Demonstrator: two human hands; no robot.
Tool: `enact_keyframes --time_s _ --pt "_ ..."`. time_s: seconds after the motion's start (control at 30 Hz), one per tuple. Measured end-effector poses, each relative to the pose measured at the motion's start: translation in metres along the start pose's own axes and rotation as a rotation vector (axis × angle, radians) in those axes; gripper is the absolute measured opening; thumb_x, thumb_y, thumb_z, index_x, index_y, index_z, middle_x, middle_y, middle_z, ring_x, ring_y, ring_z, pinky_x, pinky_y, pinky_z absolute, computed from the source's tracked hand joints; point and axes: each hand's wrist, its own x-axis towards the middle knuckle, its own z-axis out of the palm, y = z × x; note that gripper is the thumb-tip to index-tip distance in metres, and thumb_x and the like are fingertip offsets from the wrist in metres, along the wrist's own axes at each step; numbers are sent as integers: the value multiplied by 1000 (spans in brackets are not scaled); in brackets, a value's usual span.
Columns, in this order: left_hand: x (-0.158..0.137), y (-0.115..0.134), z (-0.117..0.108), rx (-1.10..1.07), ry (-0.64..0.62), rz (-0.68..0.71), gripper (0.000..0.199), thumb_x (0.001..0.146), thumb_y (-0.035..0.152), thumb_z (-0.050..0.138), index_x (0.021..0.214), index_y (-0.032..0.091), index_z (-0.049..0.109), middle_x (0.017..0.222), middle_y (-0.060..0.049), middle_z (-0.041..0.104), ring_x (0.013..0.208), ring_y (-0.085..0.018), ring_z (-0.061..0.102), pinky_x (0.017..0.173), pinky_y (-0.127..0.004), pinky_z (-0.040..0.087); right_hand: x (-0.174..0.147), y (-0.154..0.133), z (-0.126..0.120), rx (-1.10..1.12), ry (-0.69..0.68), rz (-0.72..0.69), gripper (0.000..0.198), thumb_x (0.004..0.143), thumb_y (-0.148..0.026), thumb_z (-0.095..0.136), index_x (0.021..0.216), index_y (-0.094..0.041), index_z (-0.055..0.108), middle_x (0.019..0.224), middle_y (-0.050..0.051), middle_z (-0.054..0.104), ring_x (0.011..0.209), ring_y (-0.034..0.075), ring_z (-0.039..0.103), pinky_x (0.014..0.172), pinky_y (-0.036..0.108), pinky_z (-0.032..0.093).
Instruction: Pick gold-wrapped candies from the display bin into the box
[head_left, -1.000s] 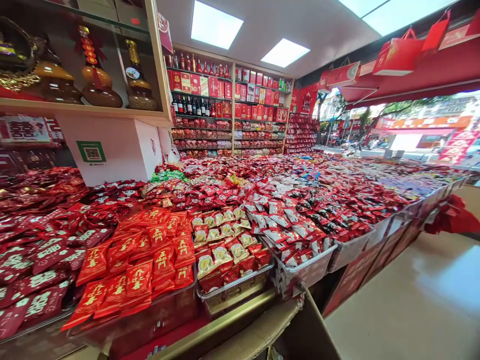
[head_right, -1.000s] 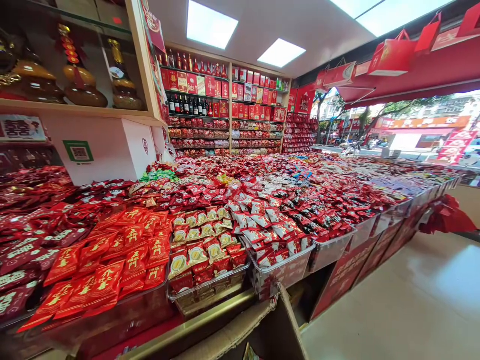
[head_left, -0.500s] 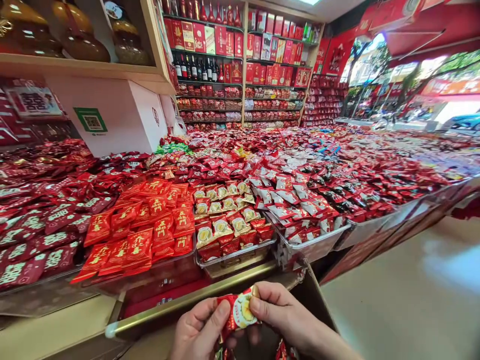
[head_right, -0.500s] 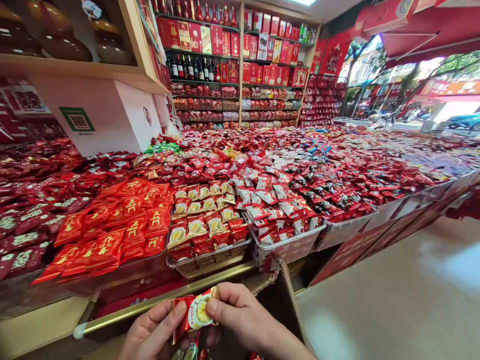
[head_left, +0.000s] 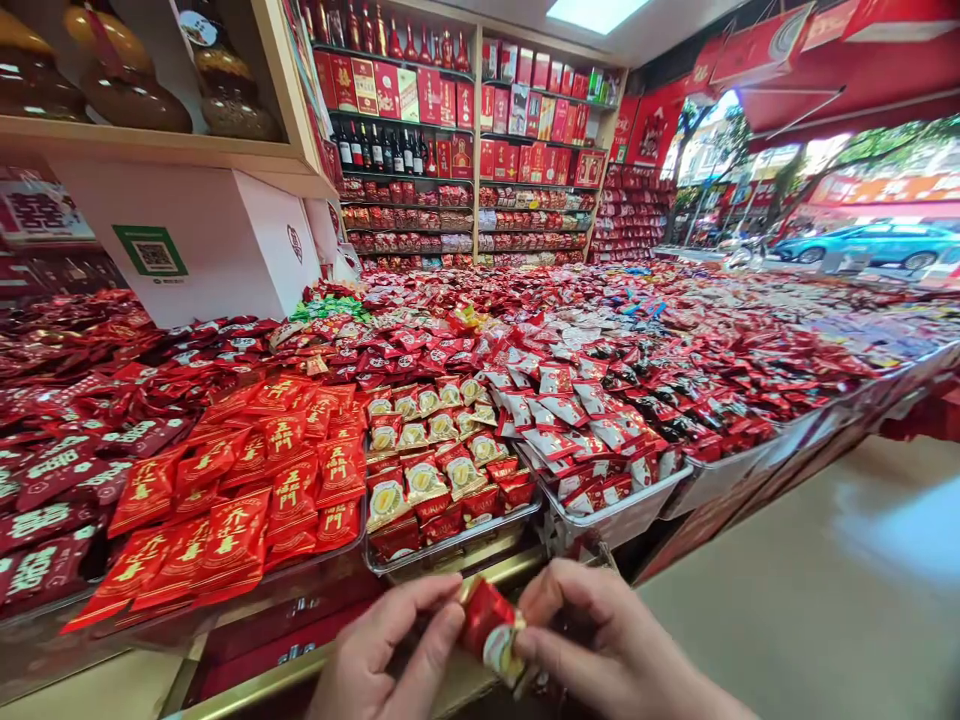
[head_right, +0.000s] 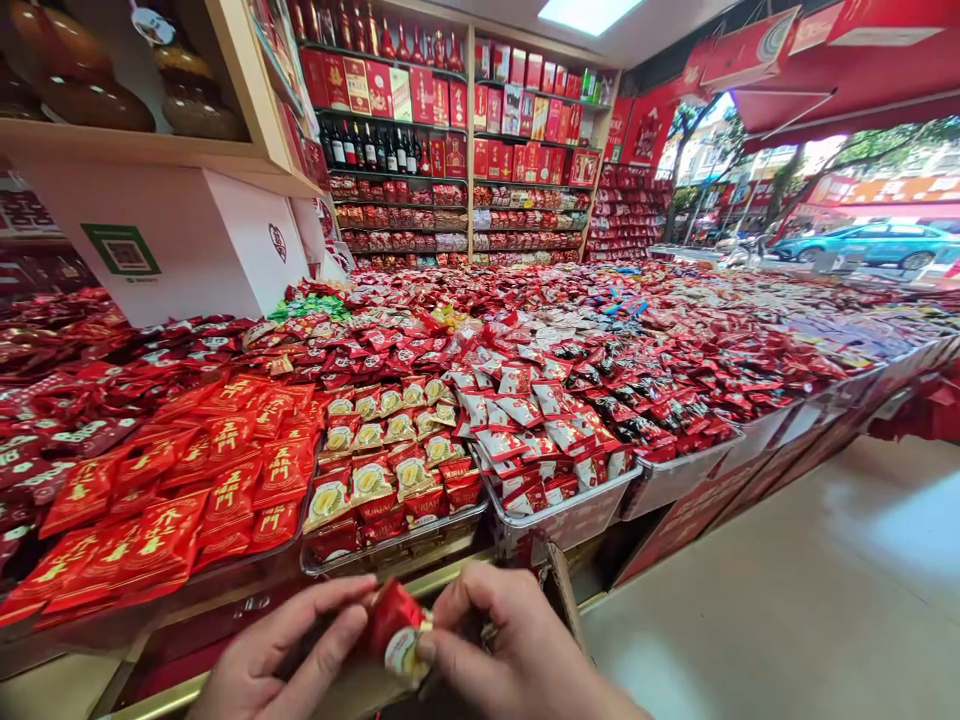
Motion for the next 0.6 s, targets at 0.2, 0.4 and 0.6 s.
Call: enact_keyframes --time_s 0.2,0.4,0.6 --pt "86 12 -25 819 -82 348 32 84 25 42 105 14 63 113 -12 64 105 -23 55 93 -38 40 84 -33 -46 -576 289 -8 16 73 -25 56 61 -16 53 55 -1 55 52 11 46 48 22 31" --pt "114 11 -17 963 -259 186 37 69 31 60 104 22 63 103 -12 68 100 -33 58 83 -46 43 135 -22 -35 -902 127 67 9 71 -18 52 64 -15 58 68 4 64 64 14 56 54 23 34" --pt "116 12 -21 966 -316 126 38 69 40 60 100 19 61 96 -15 68 91 -33 59 73 -39 44 137 -18 -31 -1052 57 81 13 71 -15 51 78 -12 62 80 12 66 75 23 60 57 27 37"
